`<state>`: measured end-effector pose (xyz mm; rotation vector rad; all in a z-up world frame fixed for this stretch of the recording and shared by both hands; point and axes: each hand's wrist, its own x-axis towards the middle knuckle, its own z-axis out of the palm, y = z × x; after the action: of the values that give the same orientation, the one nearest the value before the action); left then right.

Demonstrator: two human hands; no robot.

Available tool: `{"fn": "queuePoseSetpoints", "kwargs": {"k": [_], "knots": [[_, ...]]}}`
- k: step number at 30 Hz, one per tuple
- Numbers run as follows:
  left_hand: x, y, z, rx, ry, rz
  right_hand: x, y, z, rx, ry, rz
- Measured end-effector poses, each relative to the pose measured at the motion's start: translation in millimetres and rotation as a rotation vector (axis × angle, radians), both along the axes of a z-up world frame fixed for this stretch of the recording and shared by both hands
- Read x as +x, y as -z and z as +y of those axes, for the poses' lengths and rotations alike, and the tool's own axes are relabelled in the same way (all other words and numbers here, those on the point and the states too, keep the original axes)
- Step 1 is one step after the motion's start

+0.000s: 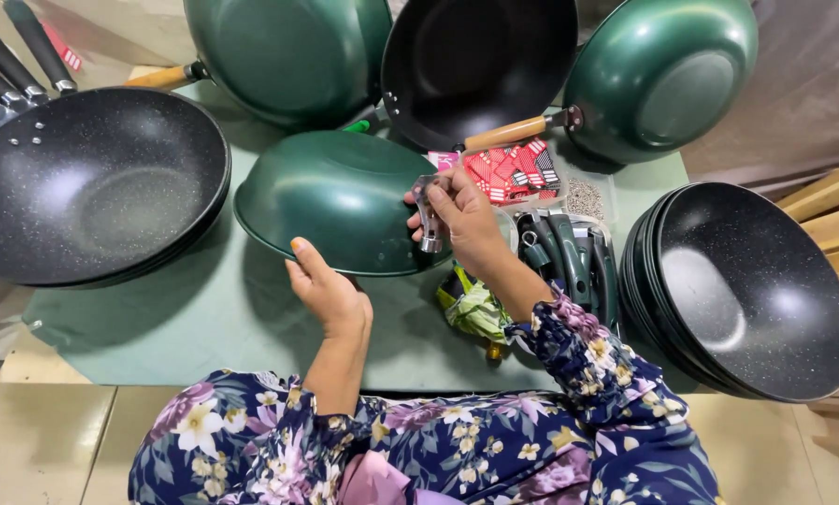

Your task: Assembling a handle onto a green frying pan using screws and a screwdriver

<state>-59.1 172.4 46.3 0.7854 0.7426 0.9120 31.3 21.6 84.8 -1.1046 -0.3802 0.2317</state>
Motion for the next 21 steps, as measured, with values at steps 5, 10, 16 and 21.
{"fn": "queuePoseSetpoints", "kwargs": {"k": [5, 10, 16, 21], "knots": [[-8.6, -25.3, -8.7, -0.333, 0.091, -0.067, -7.2, -2.3, 3.9, -0.065, 0.01, -0.005], [-32.8, -68.4, -17.3, -0.559, 0.24, 0.056, -14.4, -2.7, 4.3, -0.13, 0.015, -0.009], [-36.6, -39.3, -26.5, -0.676, 0.462, 0.084, -16.2, -7.4, 0.2, -0.168, 0.031, 0.042], [-33.2, 23.5, -55.5, -0.562, 0.393, -0.068, -18.8, -12.0, -2.3, -0.179, 0.061, 0.081]]}}
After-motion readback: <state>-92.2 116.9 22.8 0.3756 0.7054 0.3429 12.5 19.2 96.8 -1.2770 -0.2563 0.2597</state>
